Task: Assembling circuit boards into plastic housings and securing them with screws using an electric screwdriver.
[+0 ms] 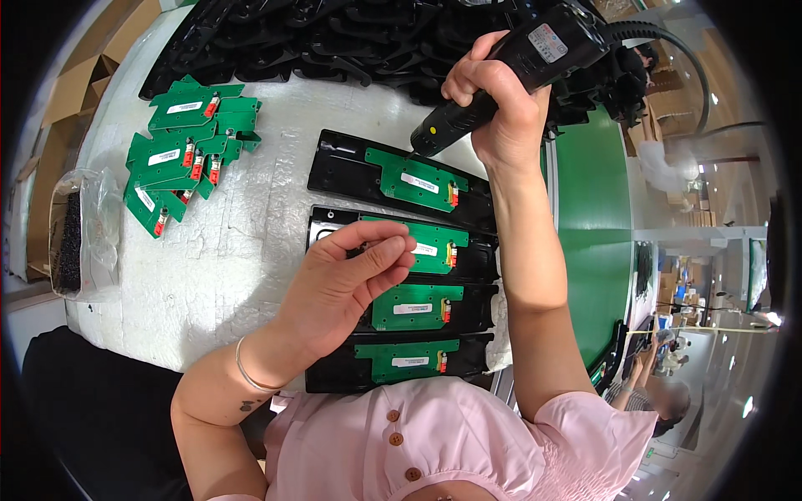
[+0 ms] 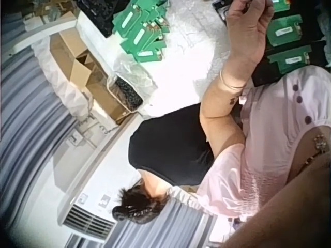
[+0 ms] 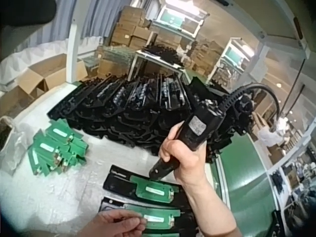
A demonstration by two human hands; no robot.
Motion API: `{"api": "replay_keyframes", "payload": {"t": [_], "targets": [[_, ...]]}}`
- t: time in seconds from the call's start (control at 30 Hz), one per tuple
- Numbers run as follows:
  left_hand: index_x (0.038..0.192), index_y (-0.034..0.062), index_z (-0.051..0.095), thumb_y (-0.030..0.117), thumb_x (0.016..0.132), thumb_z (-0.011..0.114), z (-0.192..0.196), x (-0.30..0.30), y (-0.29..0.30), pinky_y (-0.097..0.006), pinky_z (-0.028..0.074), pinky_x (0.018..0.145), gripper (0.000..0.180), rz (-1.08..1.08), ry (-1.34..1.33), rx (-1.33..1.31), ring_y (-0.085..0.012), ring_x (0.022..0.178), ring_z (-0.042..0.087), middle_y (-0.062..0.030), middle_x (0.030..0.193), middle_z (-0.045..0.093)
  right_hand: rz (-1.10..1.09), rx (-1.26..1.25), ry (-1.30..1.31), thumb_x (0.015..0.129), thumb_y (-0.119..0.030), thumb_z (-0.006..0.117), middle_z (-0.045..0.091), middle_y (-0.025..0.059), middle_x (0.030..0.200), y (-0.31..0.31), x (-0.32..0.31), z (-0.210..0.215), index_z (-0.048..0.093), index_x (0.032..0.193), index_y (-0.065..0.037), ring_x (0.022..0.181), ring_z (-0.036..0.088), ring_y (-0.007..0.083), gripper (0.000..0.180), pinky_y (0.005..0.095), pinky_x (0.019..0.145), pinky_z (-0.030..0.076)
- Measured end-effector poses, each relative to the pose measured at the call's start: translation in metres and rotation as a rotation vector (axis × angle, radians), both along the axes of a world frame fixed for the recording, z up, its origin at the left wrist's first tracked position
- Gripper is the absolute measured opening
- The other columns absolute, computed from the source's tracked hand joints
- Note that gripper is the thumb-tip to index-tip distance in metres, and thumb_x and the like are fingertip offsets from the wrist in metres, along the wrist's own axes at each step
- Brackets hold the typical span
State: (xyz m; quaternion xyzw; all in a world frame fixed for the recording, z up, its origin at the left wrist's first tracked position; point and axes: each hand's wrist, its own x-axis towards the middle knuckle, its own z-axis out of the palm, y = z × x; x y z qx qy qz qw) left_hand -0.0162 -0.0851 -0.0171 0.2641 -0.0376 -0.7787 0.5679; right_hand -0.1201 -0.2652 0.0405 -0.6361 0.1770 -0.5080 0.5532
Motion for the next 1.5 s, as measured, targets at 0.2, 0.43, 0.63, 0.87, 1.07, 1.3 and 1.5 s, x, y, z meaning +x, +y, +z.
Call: {"api": "replay_keyframes", "payload": {"t": [0.2,0.43,0.63,0.87,1.07,1.3,1.5], "targets": [[0.098,0.0036,0.057,0.011,0.086,0.055,-0.008,0.005,0.0,-0.02,0.049,0.074,0.014,0.056,0.03,-0.032,-0.0092,0.081,0.058,-0.0034,0.088,0.06,0.055,0.003,-0.078,0.066,0.006,0.052,0.049,0.0057,0.058,0.016,0.0,0.012,0.05,0.077,0.003,0.046,0.048,0.0144,0.012,0.0273,0.049,0.041],[0.094,0.005,0.057,0.018,0.087,0.054,-0.01,0.008,-0.002,-0.018,0.049,0.07,0.015,0.096,0.106,-0.046,-0.0072,0.078,0.058,-0.0015,0.086,0.06,0.46,-0.178,-0.167,0.066,-0.005,0.055,0.054,-0.0074,0.053,0.089,-0.032,0.07,0.044,0.085,-0.011,0.047,0.053,0.0039,0.022,0.0156,0.049,0.04],[0.09,0.0056,0.058,0.021,0.086,0.056,-0.012,0.006,-0.001,-0.017,0.049,0.066,0.016,0.073,0.114,-0.054,-0.0064,0.074,0.057,-0.0002,0.081,0.059,0.357,-0.19,-0.154,0.068,-0.007,0.061,0.052,-0.0083,0.052,0.102,-0.028,0.064,0.043,0.085,-0.011,0.046,0.049,0.0025,0.025,0.015,0.047,0.038],[0.115,-0.0039,0.044,0.033,0.092,0.04,0.0,-0.003,0.0,-0.031,0.042,0.092,0.044,-0.021,0.251,-0.07,-0.0202,0.104,0.051,-0.0134,0.11,0.052,0.25,-0.1,-0.205,0.068,0.0,0.054,0.047,0.0008,0.057,0.08,-0.003,0.039,0.046,0.091,-0.005,0.046,0.043,0.0106,0.025,0.0248,0.049,0.038],[0.122,-0.0071,0.035,0.02,0.095,0.034,-0.002,-0.002,0.0,-0.031,0.047,0.085,0.038,-0.147,0.094,-0.106,-0.0287,0.104,0.054,-0.0202,0.11,0.053,0.063,0.0,-0.109,0.064,0.006,0.05,0.052,0.0066,0.057,0.022,0.022,0.005,0.05,0.08,0.003,0.047,0.05,0.0141,0.016,0.0258,0.048,0.041],[0.105,0.0027,0.049,0.02,0.094,0.039,-0.001,0.001,0.005,-0.023,0.046,0.065,0.022,-0.163,0.011,-0.147,-0.0204,0.084,0.06,-0.0119,0.093,0.059,0.05,0.005,-0.083,0.064,0.005,0.051,0.052,0.0065,0.056,0.019,0.03,0.003,0.051,0.078,0.002,0.047,0.05,0.0143,0.014,0.0257,0.047,0.041],[0.098,0.0038,0.053,0.017,0.089,0.052,0.0,-0.001,0.003,-0.019,0.045,0.06,0.016,-0.096,-0.167,-0.1,-0.0122,0.075,0.06,-0.0056,0.085,0.061,0.029,-0.081,0.143,0.065,0.001,0.049,0.046,0.0066,0.053,0.016,0.039,0.005,0.048,0.078,0.002,0.045,0.043,0.0153,0.013,0.0297,0.05,0.039]]}}
